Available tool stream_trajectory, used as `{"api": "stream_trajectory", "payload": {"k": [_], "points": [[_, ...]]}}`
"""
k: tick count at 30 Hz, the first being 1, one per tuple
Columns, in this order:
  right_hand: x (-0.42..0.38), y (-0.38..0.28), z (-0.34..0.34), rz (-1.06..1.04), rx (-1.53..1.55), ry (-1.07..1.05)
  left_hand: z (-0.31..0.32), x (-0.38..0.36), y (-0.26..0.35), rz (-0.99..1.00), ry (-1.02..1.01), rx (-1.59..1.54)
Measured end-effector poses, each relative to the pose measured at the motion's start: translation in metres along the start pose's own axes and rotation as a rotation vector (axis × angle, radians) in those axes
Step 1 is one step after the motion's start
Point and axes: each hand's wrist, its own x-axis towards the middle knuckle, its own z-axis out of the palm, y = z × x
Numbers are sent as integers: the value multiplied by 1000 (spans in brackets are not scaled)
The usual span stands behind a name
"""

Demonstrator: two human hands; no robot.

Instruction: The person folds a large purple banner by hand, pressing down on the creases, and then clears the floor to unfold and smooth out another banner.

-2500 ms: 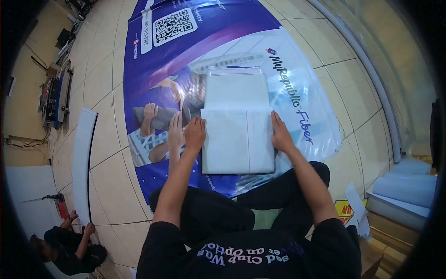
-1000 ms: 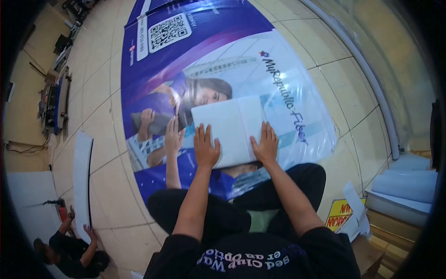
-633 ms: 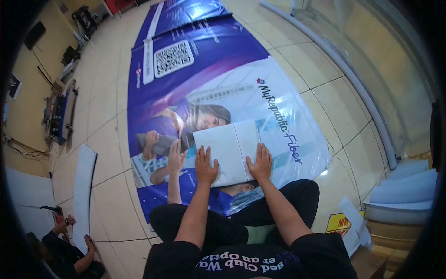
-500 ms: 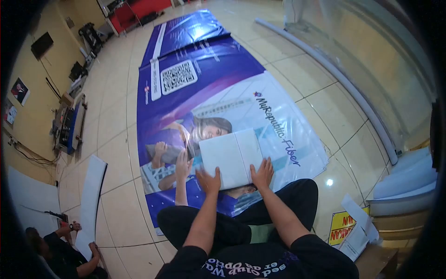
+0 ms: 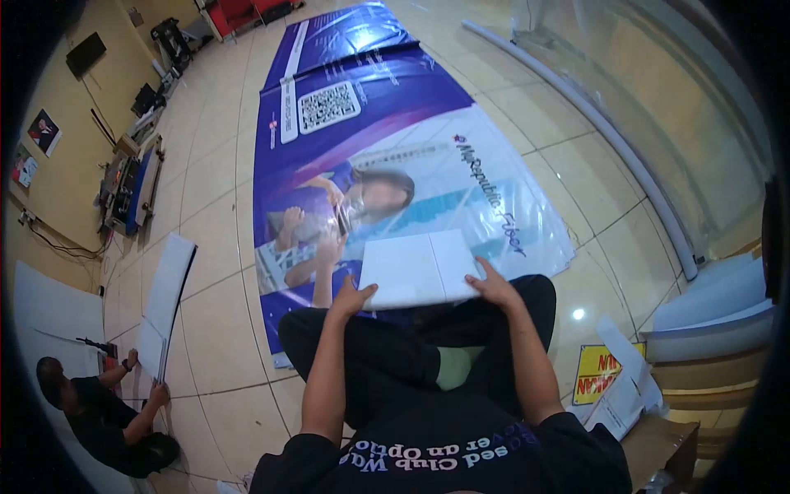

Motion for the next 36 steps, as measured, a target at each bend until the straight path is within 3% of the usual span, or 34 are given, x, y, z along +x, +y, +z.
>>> {"api": "stream_trajectory", "payload": {"k": [1, 2, 3, 4, 5, 6, 8, 9, 11, 14, 18, 19, 22, 23, 27, 30, 32, 34, 36], "points": [[-3, -29, -16, 102, -32, -96, -8, -5, 0, 214, 112, 54], [0, -53, -29, 209, -55, -196, -23, -4, 14, 118, -67, -125], [7, -63, -34, 171, 62, -180, -42, -2, 36, 7, -242, -303], [17, -65, -35, 128, 175, -155, -58, -5, 67, -64, -255, -427], [30, -68, -29, 37, 220, -26, -66, 0, 94, -153, -228, -556], [45, -74, -21, -62, 258, 112, -63, 26, 81, -80, -199, -522], [78, -85, -13, -71, 117, 273, -51, 48, 104, 119, 43, -275], [95, -90, -11, -61, 116, 284, -45, 69, 108, 123, 29, -273], [125, -95, -6, 39, -287, 454, -32, 107, 101, 158, 139, -156], [181, -61, 24, -7, -181, 484, 1, 134, 102, 303, 239, -307], [211, -19, 69, 181, -379, 497, 46, 164, 78, 91, 259, -98], [215, -5, 81, 238, -523, 445, 60, 182, 59, 129, 289, -76], [230, 22, 101, 160, -668, 488, 71, 206, 45, -56, 226, 146], [230, 26, 102, 146, -694, 500, 73, 205, 44, -8, 301, 207], [227, 22, 94, 148, -624, 519, 64, 201, 52, -4, 250, 157], [215, 36, 87, 143, -478, 468, 72, 199, 24, 14, 148, -38], [190, 41, 81, 208, -353, 549, 88, 193, -9, 2, 338, -149], [141, 52, 83, 309, -238, 654, 106, 151, 9, -133, 554, -164], [83, 57, 97, 452, -54, 631, 135, 112, 29, -405, 650, -307]]}}
